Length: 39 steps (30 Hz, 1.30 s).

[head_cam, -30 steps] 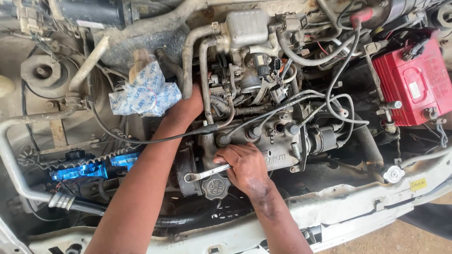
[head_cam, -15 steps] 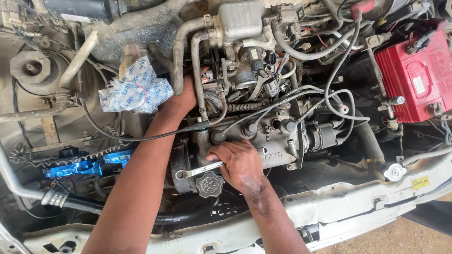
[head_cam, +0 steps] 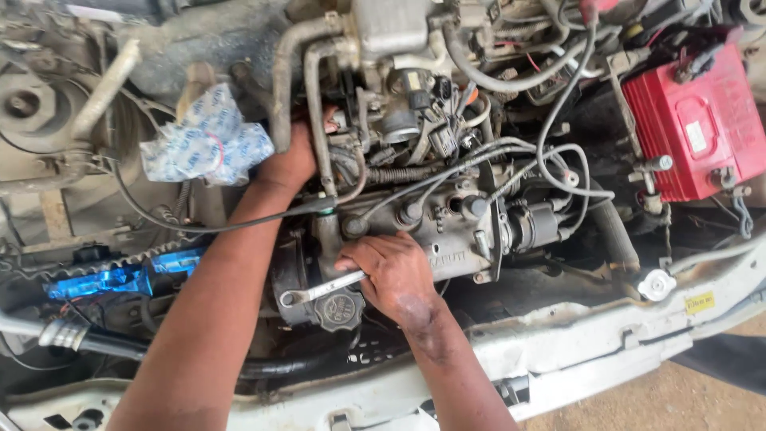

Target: Repairing or adjusting components on a car engine, including using a wrench on bolts and checking cables.

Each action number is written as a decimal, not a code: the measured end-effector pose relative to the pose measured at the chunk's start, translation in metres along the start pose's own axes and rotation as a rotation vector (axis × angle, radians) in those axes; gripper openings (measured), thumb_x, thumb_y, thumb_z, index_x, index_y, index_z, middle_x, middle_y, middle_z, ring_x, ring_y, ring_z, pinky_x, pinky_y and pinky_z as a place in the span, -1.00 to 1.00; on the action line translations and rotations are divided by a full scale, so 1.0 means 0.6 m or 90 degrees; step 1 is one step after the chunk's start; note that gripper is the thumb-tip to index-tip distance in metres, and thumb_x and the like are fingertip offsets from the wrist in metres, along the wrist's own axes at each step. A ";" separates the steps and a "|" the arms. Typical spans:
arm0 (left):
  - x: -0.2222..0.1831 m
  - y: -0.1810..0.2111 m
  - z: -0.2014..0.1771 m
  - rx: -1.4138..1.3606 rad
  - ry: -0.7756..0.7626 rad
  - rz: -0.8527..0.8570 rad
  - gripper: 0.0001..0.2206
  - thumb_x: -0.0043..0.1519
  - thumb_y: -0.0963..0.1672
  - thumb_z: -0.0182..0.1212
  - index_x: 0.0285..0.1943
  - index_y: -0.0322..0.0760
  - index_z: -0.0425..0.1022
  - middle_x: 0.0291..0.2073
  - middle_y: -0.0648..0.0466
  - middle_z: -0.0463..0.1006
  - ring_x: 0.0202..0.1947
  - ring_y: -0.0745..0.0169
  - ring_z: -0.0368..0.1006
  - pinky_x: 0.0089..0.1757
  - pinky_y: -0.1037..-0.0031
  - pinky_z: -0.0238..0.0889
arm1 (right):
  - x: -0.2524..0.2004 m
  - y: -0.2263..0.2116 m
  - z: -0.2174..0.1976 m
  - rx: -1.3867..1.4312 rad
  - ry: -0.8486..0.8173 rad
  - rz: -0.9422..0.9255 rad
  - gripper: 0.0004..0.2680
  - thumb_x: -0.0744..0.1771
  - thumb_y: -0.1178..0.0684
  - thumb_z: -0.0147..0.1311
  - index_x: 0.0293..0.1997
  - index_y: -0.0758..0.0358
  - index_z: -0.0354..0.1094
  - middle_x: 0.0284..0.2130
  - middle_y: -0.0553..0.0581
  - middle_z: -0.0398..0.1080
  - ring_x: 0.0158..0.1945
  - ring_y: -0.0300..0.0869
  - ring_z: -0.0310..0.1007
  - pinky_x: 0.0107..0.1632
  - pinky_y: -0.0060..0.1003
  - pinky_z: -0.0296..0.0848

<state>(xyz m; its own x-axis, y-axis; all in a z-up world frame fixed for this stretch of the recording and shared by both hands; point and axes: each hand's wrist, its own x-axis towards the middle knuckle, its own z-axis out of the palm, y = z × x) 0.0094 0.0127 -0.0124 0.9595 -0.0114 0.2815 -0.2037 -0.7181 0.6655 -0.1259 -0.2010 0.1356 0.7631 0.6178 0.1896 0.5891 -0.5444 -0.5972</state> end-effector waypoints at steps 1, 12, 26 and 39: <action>-0.007 -0.001 0.002 -0.002 -0.007 -0.001 -0.72 0.32 -0.14 0.21 0.22 -0.12 0.60 -0.03 -0.18 0.62 -0.06 -0.21 0.55 -0.05 0.07 0.39 | -0.007 -0.004 0.000 0.002 -0.001 0.007 -0.74 0.13 0.30 0.18 -0.18 0.15 0.43 -0.31 0.01 0.54 -0.20 -0.04 0.56 -0.16 -0.08 0.39; -0.049 -0.098 0.045 0.337 -0.028 0.038 -0.72 0.36 -0.09 0.19 0.19 -0.29 0.55 0.03 -0.16 0.64 -0.15 -0.06 0.52 -0.22 0.15 0.31 | -0.017 0.004 -0.007 0.042 0.042 -0.006 -0.74 0.14 0.25 0.23 -0.15 0.14 0.43 -0.29 0.04 0.54 -0.17 -0.04 0.58 -0.13 -0.10 0.43; -0.127 0.083 -0.093 -0.274 -0.095 -0.352 -0.54 0.31 -0.09 0.29 0.40 -0.22 0.38 -0.24 -0.02 0.64 -0.25 0.31 0.50 -0.15 0.40 0.34 | -0.012 -0.009 0.001 0.002 0.023 0.013 -0.76 0.15 0.25 0.19 -0.17 0.10 0.45 -0.30 0.04 0.54 -0.24 0.03 0.55 -0.17 -0.06 0.40; -0.194 0.278 -0.198 -0.095 -0.016 -0.196 -0.72 0.24 -0.13 0.38 0.10 -0.30 0.62 -0.14 -0.07 0.67 -0.17 0.21 0.64 -0.12 0.43 0.49 | -0.033 -0.010 -0.008 0.066 0.059 -0.047 -0.94 0.29 0.14 0.18 -0.23 0.12 0.43 -0.38 0.05 0.50 -0.27 -0.02 0.54 -0.20 -0.06 0.38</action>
<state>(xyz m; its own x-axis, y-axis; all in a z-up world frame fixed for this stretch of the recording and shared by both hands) -0.1597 -0.0230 0.1482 0.9846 0.1712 0.0361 0.0711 -0.5803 0.8113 -0.1434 -0.2127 0.1389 0.7434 0.5957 0.3042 0.6169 -0.4349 -0.6560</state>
